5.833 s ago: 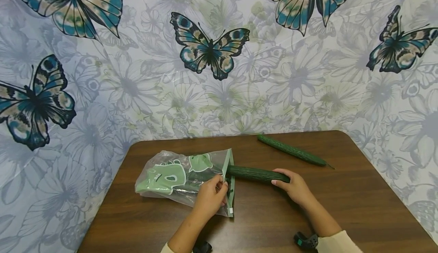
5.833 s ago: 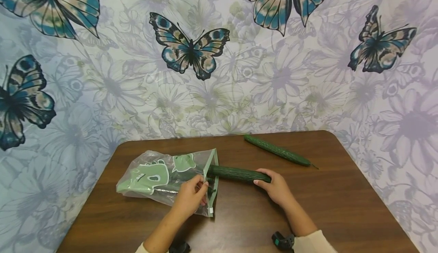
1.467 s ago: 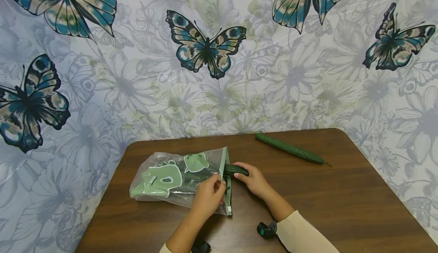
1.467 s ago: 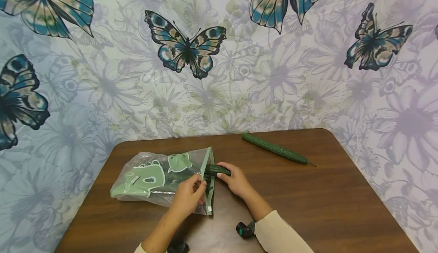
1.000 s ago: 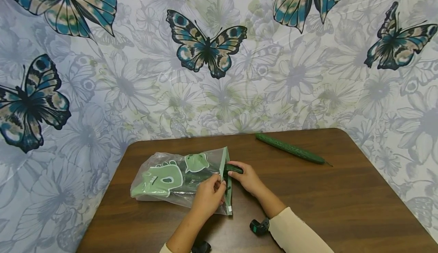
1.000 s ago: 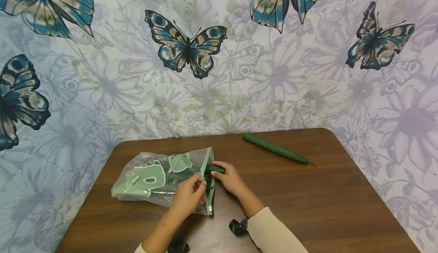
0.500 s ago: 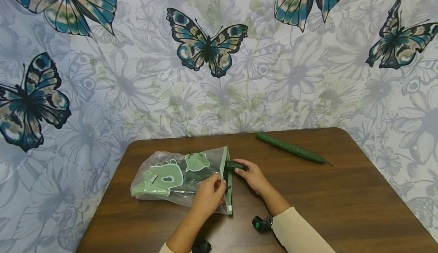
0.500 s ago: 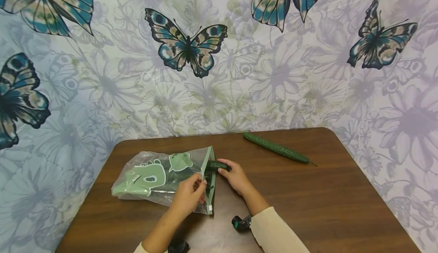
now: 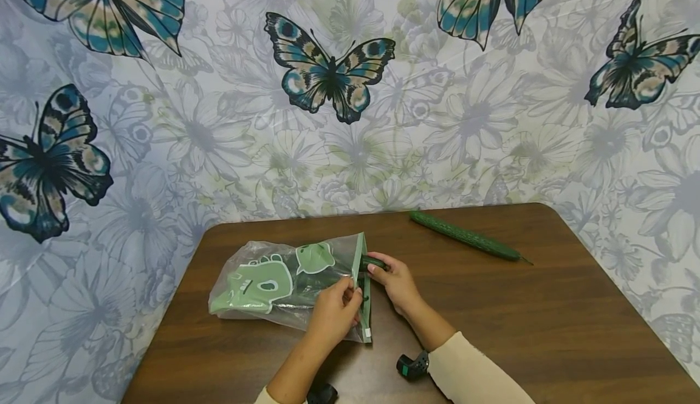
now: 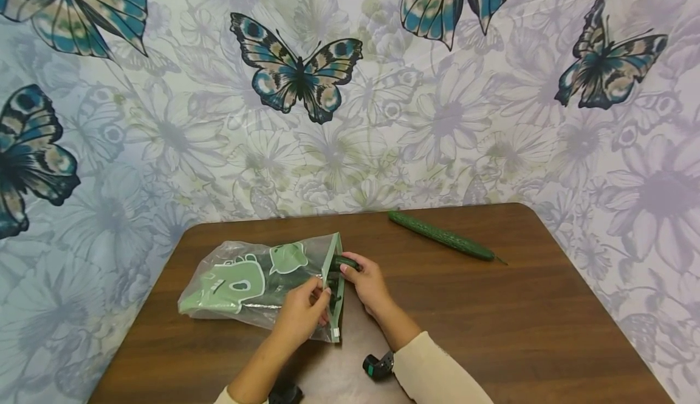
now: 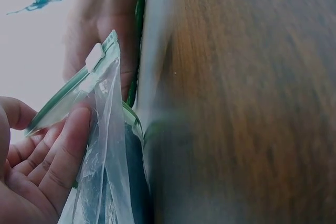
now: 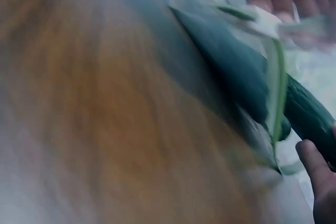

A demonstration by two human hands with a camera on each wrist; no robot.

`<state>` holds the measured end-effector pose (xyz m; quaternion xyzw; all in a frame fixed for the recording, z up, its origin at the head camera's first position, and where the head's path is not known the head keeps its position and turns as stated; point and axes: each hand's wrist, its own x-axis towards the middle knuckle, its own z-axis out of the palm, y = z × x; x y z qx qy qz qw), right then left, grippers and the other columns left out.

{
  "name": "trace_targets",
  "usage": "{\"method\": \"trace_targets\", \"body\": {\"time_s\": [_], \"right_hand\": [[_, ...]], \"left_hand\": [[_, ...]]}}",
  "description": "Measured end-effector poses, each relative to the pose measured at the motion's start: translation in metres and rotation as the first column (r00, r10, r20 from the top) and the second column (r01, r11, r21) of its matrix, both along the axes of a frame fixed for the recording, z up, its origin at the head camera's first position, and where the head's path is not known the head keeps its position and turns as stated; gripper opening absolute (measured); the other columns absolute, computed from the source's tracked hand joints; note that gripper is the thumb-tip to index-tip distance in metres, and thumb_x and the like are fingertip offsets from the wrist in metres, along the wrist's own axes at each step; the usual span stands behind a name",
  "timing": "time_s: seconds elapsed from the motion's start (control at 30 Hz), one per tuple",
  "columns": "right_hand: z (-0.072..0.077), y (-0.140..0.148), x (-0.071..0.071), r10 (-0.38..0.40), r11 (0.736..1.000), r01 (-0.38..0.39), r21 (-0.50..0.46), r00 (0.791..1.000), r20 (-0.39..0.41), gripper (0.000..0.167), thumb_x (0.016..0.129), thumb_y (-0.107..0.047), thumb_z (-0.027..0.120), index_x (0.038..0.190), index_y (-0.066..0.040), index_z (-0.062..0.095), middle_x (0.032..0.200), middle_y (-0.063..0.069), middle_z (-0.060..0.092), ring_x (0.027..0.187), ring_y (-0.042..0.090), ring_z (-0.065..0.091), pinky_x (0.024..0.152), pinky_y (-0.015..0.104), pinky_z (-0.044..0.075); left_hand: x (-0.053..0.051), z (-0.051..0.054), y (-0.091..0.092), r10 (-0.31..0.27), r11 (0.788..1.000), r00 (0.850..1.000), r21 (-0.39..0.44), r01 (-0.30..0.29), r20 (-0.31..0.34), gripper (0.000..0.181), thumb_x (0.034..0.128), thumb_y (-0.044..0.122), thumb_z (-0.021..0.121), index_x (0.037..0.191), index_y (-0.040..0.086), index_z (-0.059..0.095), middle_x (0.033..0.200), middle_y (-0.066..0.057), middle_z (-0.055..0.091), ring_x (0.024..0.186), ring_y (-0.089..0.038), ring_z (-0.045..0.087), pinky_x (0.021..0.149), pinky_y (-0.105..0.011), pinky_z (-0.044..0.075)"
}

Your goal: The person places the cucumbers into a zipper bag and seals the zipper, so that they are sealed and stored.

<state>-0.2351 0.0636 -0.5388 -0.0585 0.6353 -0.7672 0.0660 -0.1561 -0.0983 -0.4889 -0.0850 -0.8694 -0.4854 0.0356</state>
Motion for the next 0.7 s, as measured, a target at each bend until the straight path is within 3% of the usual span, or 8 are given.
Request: {"method": "trace_targets", "body": {"time_s": [0.2,0.3,0.47,0.6,0.7], "right_hand": [[0.002,-0.012,0.003,-0.018,0.999,0.019,-0.05,0.999,0.029,0.04,0.099,-0.005,0.062,0.137,0.008,0.055,0.127,0.029,0.064,0.102,0.016,0.072,0.093,0.027,0.06],[0.002,-0.017,0.002,0.004,0.998,-0.004,-0.057,1.0,-0.004,0.043,0.1,-0.008,0.061,0.139,0.009,0.052,0.129,0.03,0.063,0.102,0.017,0.072,0.093,0.028,0.06],[-0.003,-0.02,-0.001,0.075,0.997,-0.076,-0.012,0.995,-0.063,0.052,0.104,-0.019,0.056,0.145,0.009,0.042,0.138,0.03,0.056,0.117,0.023,0.067,0.097,0.03,0.059],[-0.004,-0.021,-0.002,0.095,0.995,-0.095,0.014,0.995,0.029,0.047,0.105,-0.018,0.05,0.144,0.004,0.038,0.139,0.029,0.052,0.125,0.03,0.061,0.107,0.037,0.053],[-0.003,-0.022,-0.002,0.077,0.996,-0.08,0.034,0.993,0.086,0.041,0.104,-0.015,0.049,0.139,0.004,0.039,0.134,0.026,0.052,0.121,0.028,0.062,0.109,0.041,0.052]], "left_hand": [[0.0,0.0,0.0,-0.005,1.0,1.0,0.009,0.005,-0.008,0.009,0.0996,0.013,0.06,0.09,0.012,0.06,0.072,-0.001,0.065,0.048,-0.01,0.062,0.045,-0.021,0.054],[0.0,0.0,0.0,-0.004,1.0,1.0,0.008,0.004,-0.019,0.01,0.0998,0.014,0.06,0.09,0.013,0.06,0.071,0.0,0.064,0.047,-0.011,0.062,0.044,-0.021,0.054],[-0.001,-0.001,-0.001,-0.004,1.0,0.999,0.005,0.004,-0.032,0.01,0.0997,0.015,0.061,0.09,0.013,0.061,0.07,0.0,0.065,0.046,-0.008,0.061,0.044,-0.021,0.053],[-0.001,-0.001,-0.001,-0.003,1.0,1.0,0.002,0.003,-0.031,0.01,0.1,0.017,0.06,0.09,0.013,0.061,0.07,0.001,0.064,0.046,-0.007,0.06,0.043,-0.021,0.053],[-0.001,-0.001,-0.002,-0.001,1.0,1.0,-0.002,0.001,-0.03,0.01,0.1,0.017,0.061,0.091,0.014,0.061,0.069,0.002,0.063,0.045,-0.006,0.059,0.043,-0.021,0.053]]}}
